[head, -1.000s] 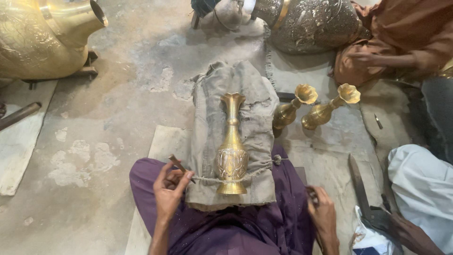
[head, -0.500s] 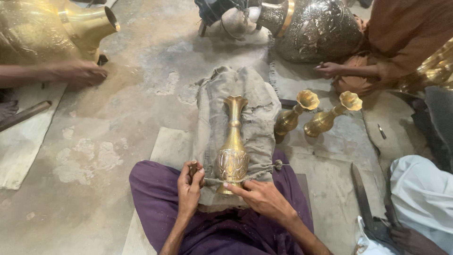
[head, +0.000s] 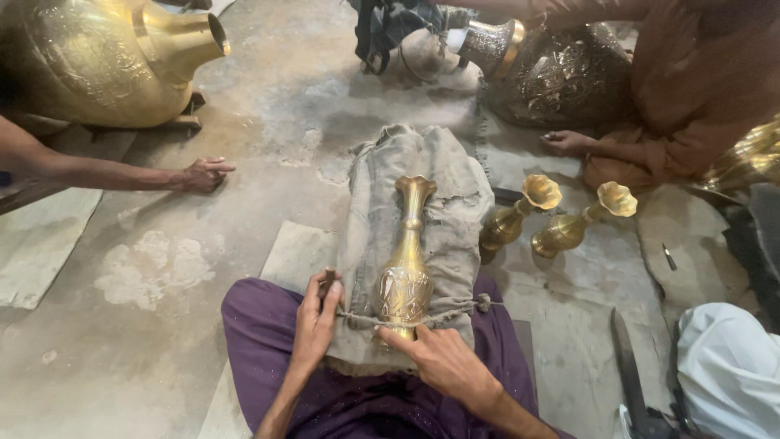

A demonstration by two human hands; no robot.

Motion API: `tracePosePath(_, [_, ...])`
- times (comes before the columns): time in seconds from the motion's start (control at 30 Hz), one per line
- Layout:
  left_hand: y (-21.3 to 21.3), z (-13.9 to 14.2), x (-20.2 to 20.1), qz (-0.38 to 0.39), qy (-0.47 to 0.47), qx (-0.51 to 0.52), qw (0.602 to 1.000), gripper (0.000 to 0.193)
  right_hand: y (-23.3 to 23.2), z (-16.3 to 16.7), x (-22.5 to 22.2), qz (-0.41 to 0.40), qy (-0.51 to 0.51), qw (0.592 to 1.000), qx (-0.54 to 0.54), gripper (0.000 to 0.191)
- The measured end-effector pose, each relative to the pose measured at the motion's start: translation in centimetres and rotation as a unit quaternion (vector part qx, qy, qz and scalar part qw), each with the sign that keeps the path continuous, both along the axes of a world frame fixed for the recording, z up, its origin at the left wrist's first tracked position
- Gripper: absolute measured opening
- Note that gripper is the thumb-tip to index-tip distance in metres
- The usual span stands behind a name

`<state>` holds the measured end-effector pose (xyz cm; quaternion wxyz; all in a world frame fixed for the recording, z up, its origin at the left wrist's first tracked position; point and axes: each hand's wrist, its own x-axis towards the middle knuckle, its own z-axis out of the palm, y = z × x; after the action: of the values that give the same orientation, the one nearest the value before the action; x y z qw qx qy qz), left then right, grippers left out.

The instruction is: The person sits on the floor with a brass vase resting on a cloth-covered cushion and decorates its surface by hand. They hold a small punch against the vase with one hand and strike it repeatedly with a wooden mallet held in the other hand, working around the vase to deepen the engraved floral pattern.

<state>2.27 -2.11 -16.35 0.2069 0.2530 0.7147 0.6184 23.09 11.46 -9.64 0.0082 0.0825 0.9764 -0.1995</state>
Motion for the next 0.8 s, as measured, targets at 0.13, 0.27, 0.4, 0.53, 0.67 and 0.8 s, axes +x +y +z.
tracePosePath(0.13, [0.5,1.3,-0.6,-0.053,-0.037,0.046,0.997,0.032,-0.5,0.6,-0.4,0.003,0.015,1.0,0.017,0.071])
tracePosePath(0.27, [1.7,3.1,-1.9,-0.102,-0.1,0.017,0.99,0.034,0.3,0.9,0.7,-0.001,-0.049,0.999,0.002,0.071])
tracePosePath(0.4, [3.0,5.4,-2.9,-0.153,-0.094,-0.015,0.984,0.042,3.3,-0.5,5.5,-0.191,-0.067,0.95,-0.238,0.068])
tracePosePath(0.53, [4.6,7.6,-3.2,-0.214,-0.018,-0.019,0.976,0.06,6.7,-4.3,12.4,-0.415,0.09,0.884,-0.197,0.057])
tracePosePath(0.67, [6.2,9.0,-3.2,-0.316,-0.008,0.022,0.948,0.068,7.3,-8.8,17.6,-0.486,-0.091,0.869,-0.026,0.062])
tracePosePath(0.8, [7.8,9.9,-3.7,-0.363,-0.038,0.055,0.929,0.072,5.2,-11.4,17.9,-0.507,-0.268,0.809,-0.133,0.058])
